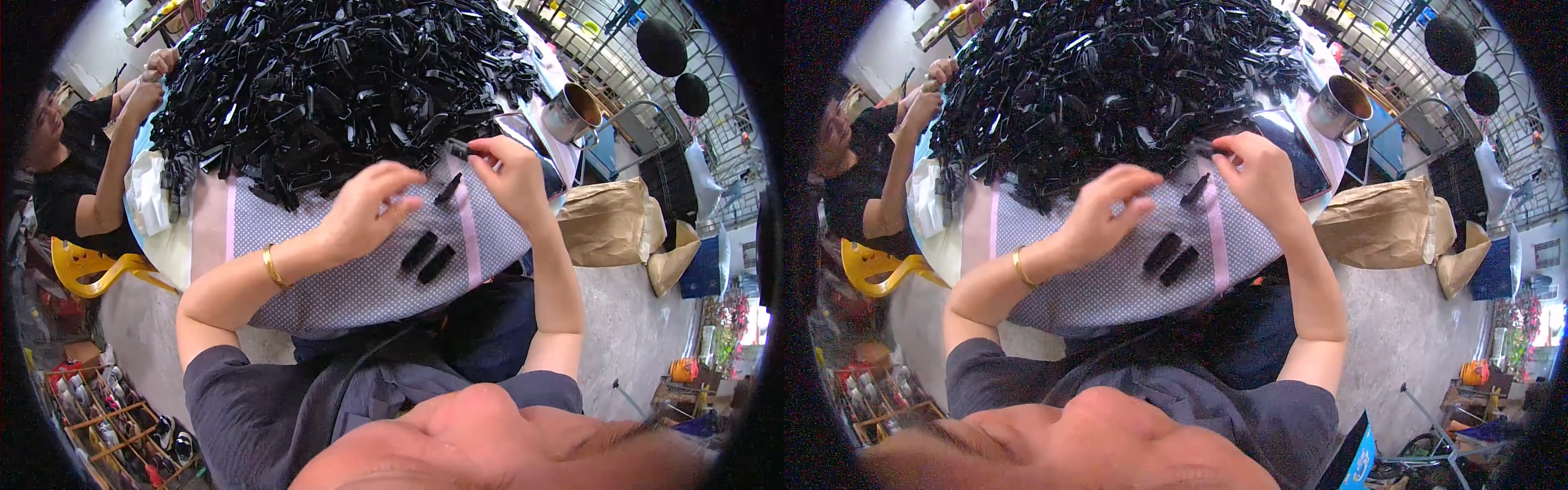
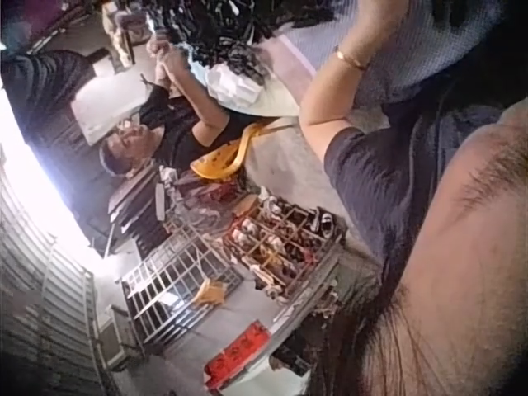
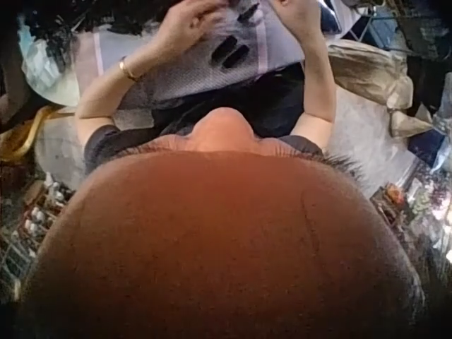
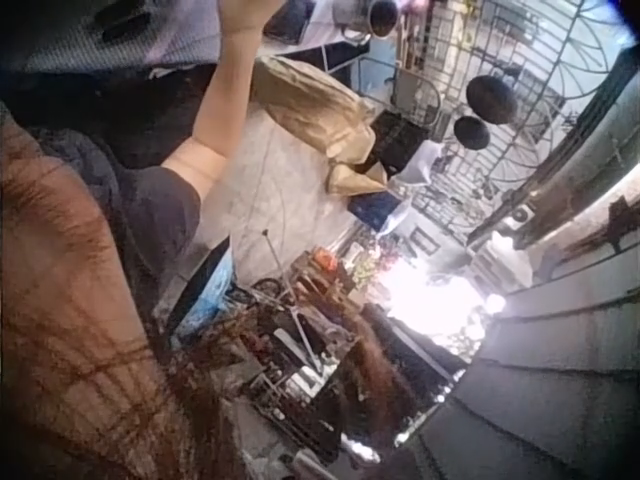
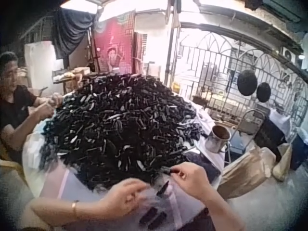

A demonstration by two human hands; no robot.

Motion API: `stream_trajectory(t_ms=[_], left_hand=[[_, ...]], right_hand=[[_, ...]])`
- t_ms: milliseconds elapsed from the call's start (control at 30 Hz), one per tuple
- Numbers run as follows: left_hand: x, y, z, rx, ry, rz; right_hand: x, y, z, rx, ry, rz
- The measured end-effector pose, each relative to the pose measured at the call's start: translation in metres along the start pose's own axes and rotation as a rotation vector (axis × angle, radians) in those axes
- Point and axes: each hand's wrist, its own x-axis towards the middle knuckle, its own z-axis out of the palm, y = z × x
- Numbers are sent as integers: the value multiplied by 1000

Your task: Inspecting and sorting a large pile of black plastic clips on a table.

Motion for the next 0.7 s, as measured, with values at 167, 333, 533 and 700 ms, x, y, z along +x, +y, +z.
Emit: stream_trajectory(t_ms=[167,333,533,700], left_hand=[[5,-8,-1,-223,-8,-152],[6,-15,-10,-658,-348,-573],[2,-14,0,-907,-144,-617],[-1,-13,5,-697,-53,-514]], right_hand=[[-9,-46,-1,261,-152,-320],[-11,-52,8,88,-41,-17],[-21,-32,22,-262,-151,163],[-21,-37,28,-33,-69,59]])
